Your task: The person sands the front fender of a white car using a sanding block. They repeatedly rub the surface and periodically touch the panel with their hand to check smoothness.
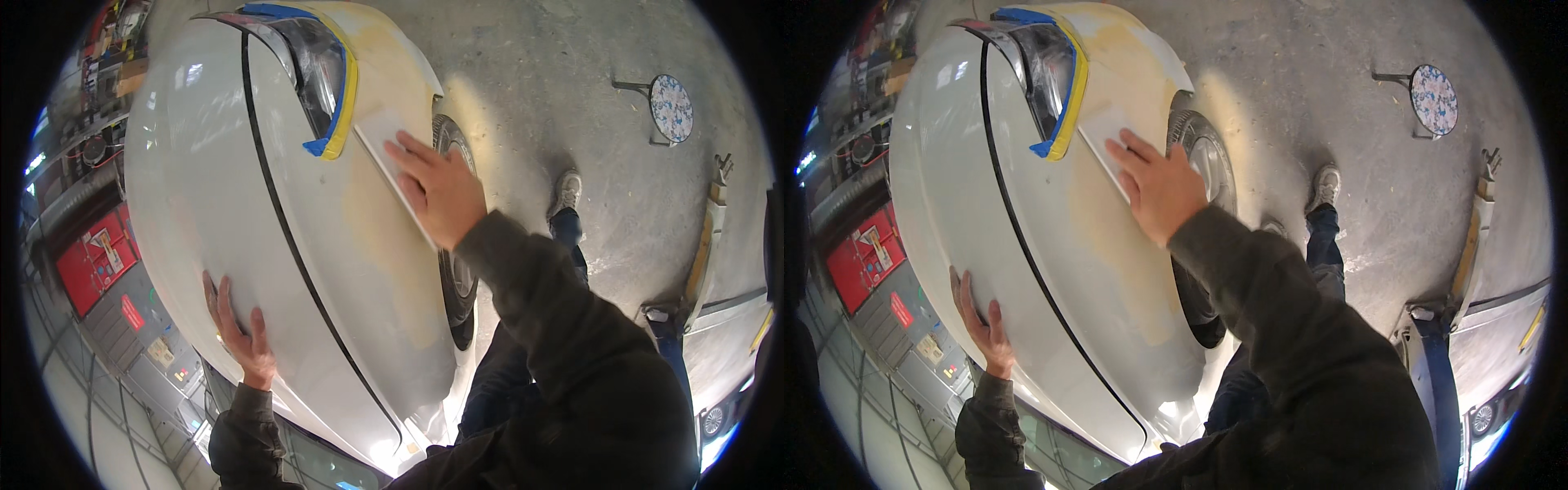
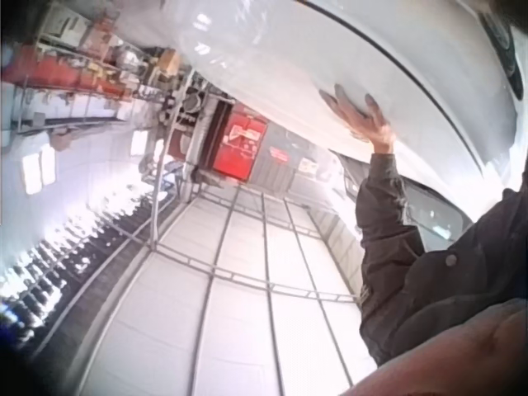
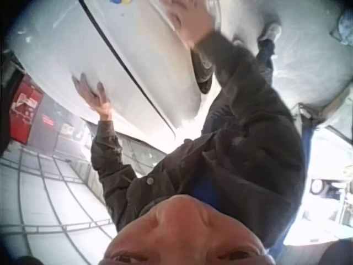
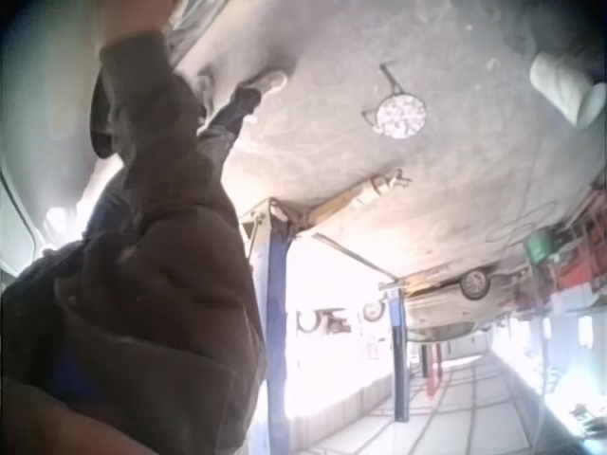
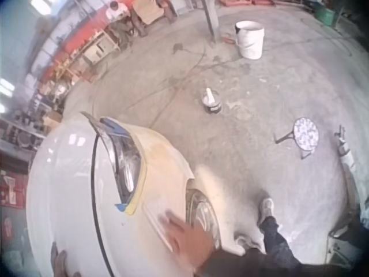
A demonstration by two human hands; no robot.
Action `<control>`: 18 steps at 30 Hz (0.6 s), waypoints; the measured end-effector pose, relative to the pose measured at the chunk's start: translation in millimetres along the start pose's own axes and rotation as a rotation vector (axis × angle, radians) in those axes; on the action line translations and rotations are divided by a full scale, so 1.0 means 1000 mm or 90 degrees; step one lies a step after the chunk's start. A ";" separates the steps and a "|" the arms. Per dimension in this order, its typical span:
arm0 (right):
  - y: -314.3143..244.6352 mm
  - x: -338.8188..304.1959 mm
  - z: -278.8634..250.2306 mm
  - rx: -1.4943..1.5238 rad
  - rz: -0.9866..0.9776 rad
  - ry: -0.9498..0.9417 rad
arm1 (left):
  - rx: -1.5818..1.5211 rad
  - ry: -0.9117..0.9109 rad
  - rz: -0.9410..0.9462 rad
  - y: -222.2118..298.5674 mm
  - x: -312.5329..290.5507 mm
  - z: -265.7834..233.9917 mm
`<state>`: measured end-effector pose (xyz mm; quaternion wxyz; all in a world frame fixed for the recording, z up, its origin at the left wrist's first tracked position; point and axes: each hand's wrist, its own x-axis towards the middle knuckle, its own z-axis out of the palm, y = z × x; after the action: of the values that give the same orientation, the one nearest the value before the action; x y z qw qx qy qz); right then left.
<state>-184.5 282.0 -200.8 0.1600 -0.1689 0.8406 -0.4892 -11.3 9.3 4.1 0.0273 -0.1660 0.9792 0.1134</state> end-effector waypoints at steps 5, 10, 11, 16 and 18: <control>-0.020 -0.085 -0.019 -0.030 -0.015 -0.101 | -0.006 0.006 -0.010 -0.007 -0.010 -0.002; 0.025 0.017 -0.004 0.054 0.024 -0.049 | -0.001 -0.007 0.007 -0.006 -0.001 -0.003; 0.035 0.036 0.004 0.058 0.012 -0.032 | -0.003 -0.009 0.004 -0.005 0.000 -0.002; 0.013 -0.032 -0.012 0.054 0.022 -0.078 | -0.002 -0.005 -0.020 -0.006 -0.011 -0.002; 0.012 -0.037 -0.020 0.058 0.050 -0.122 | -0.007 -0.006 -0.018 -0.006 -0.011 -0.002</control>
<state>-162.1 319.6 -198.0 0.2664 -0.1741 0.8044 -0.5016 0.7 6.8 6.1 0.0325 -0.1797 0.9759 0.1191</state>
